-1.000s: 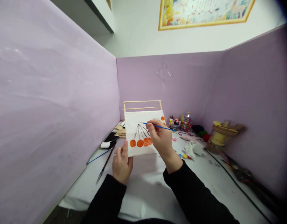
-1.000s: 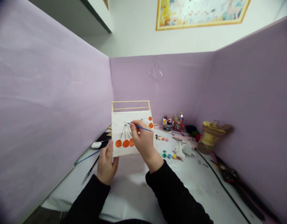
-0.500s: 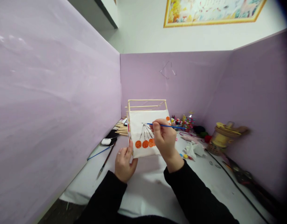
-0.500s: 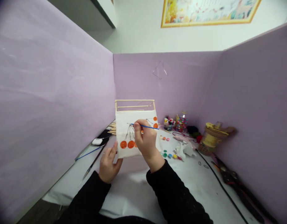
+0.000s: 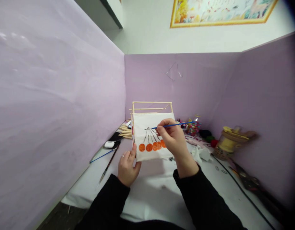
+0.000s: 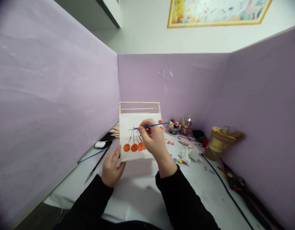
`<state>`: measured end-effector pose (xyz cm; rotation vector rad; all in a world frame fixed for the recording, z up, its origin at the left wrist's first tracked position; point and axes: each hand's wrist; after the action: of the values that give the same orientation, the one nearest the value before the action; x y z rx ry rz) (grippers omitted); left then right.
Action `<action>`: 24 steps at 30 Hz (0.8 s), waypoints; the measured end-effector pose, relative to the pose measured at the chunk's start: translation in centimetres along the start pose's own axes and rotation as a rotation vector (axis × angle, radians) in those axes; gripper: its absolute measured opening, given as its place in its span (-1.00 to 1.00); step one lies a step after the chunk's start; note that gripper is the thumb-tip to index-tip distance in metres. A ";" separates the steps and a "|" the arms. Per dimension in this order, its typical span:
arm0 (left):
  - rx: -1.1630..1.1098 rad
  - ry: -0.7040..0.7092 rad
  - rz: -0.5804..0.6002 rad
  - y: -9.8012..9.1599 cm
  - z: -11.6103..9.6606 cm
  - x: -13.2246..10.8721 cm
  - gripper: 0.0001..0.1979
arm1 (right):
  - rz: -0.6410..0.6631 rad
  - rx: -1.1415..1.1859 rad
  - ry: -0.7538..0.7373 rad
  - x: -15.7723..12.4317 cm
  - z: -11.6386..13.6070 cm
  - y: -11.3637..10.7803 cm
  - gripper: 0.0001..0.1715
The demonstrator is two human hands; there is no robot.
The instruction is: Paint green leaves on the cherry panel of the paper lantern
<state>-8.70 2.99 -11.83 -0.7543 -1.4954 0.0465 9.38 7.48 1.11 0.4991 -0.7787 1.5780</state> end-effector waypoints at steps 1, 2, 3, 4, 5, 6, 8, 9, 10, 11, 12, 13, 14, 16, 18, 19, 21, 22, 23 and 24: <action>-0.004 0.002 0.000 0.0 0.0 0.0 -0.34 | 0.015 -0.010 -0.010 0.0 0.0 0.0 -0.90; -0.012 0.004 0.003 0.0 0.1 0.0 -0.34 | 0.024 -0.032 -0.022 0.0 0.1 0.1 -0.90; -0.021 0.004 0.007 0.0 0.1 0.0 -0.34 | 0.025 -0.062 -0.036 -0.1 0.2 0.1 -0.90; -0.029 0.002 0.013 0.1 0.1 0.0 -0.34 | 0.016 -0.101 -0.056 -0.2 0.3 0.2 -0.89; -0.034 -0.002 0.019 0.1 0.1 -0.1 -0.34 | -0.002 -0.149 -0.082 -0.3 0.4 0.3 -0.88; -0.036 -0.006 0.025 0.1 0.1 -0.1 -0.34 | -0.026 -0.203 -0.113 -0.4 0.5 0.4 -0.87; -0.034 -0.009 0.031 0.0 0.1 -0.1 -0.33 | -0.074 -0.305 -0.186 -0.5 0.6 0.6 -0.86; -0.033 -0.009 0.030 0.0 0.1 0.0 -0.33 | -0.092 -0.343 -0.219 -0.6 0.6 0.7 -0.86; -0.032 -0.008 0.028 0.0 0.0 -0.1 -0.33 | -0.105 -0.371 -0.244 -0.6 0.6 0.8 -0.86; -0.031 -0.007 0.025 0.0 0.0 -0.1 -0.34 | -0.114 -0.393 -0.261 -0.7 0.5 0.9 -0.86; -0.030 -0.006 0.023 0.1 0.0 -0.1 -0.34 | -0.119 -0.411 -0.270 -0.7 0.4 1.0 -0.85; -0.030 -0.007 0.023 0.1 0.0 -0.1 -0.35 | -0.123 -0.426 -0.277 -0.7 0.3 1.1 -0.85; -0.031 -0.009 0.026 0.1 0.1 -0.2 -0.36 | -0.123 -0.440 -0.283 -0.6 0.2 1.2 -0.85; -0.033 -0.014 0.034 0.2 0.1 -0.2 -0.37 | -0.115 -0.457 -0.293 -0.6 0.0 1.4 -0.85; -0.037 -0.016 0.039 0.2 0.2 -0.2 -0.36 | -0.106 -0.455 -0.305 -0.7 -0.1 1.6 -0.86; -0.041 -0.014 0.037 0.2 0.2 -0.2 -0.35 | -0.101 -0.452 -0.309 -0.7 -0.1 1.6 -0.86; -0.051 -0.009 0.030 0.1 0.2 -0.2 -0.34 | -0.097 -0.444 -0.318 -0.7 0.0 1.7 -0.86; -0.056 -0.007 0.029 0.1 0.2 -0.2 -0.34 | -0.098 -0.442 -0.323 -0.7 0.0 1.8 -0.87; -0.057 -0.008 0.030 0.1 0.1 -0.2 -0.34 | -0.100 -0.442 -0.327 -0.7 0.1 1.8 -0.87; -0.054 -0.011 0.032 0.1 0.1 -0.2 -0.34 | -0.104 -0.445 -0.330 -0.8 0.1 1.8 -0.87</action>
<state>-8.82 3.01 -12.06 -0.8228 -1.5003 0.0342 7.72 6.82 0.28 0.4667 -1.2960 1.1895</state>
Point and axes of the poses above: each hand's wrist, its own x-axis towards the middle knuckle, its own y-axis out of the palm, z = x × y, and after that the axes turned 5 degrees about z, right-handed
